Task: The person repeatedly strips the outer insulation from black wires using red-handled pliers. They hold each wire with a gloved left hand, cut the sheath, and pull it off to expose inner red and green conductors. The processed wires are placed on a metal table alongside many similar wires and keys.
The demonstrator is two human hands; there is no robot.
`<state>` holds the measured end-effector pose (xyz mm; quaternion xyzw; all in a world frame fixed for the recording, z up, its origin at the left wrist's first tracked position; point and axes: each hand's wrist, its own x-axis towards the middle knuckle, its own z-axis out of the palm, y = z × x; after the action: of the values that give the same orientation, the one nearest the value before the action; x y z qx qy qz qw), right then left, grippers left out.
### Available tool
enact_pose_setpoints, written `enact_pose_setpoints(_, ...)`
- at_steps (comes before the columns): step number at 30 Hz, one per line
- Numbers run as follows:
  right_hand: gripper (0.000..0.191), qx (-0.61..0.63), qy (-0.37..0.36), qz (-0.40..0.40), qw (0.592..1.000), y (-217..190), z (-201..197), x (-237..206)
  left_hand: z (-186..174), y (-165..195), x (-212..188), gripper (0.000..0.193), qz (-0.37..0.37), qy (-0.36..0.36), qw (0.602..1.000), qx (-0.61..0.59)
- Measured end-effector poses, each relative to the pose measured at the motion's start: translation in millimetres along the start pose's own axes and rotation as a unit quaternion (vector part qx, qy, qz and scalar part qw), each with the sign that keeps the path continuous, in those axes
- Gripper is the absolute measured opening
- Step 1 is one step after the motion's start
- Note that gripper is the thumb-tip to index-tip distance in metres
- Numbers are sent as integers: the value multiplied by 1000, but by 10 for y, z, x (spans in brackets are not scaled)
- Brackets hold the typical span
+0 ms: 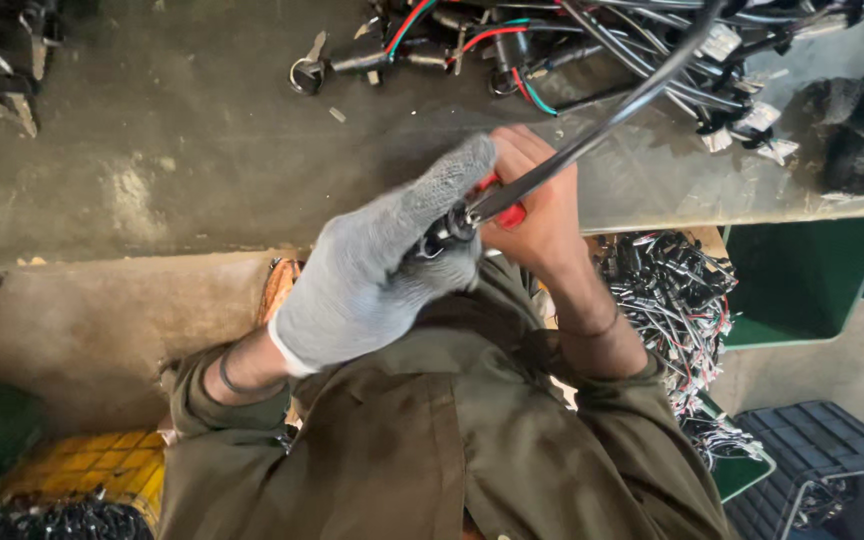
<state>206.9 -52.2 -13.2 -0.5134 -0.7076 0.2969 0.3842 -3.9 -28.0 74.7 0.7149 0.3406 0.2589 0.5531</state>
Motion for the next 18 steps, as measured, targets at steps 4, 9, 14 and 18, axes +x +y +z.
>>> enact_pose_setpoints(4,43,-154,29,99,983,-149,117,-50,69,-77,64,62,52,103,930,349)
enact_pose_setpoints(9,67,-223,116,6,968,-115,128,3,-269,-264,-181,40,33,219,927,302)
enact_pose_setpoints(14,46,-266,123,16,956,-148,-328,195,-1065,-476,-173,46,-7,335,921,198)
enact_pose_setpoints(18,28,-399,169,-94,896,-8,-441,581,-975,-454,1,57,67,234,756,608)
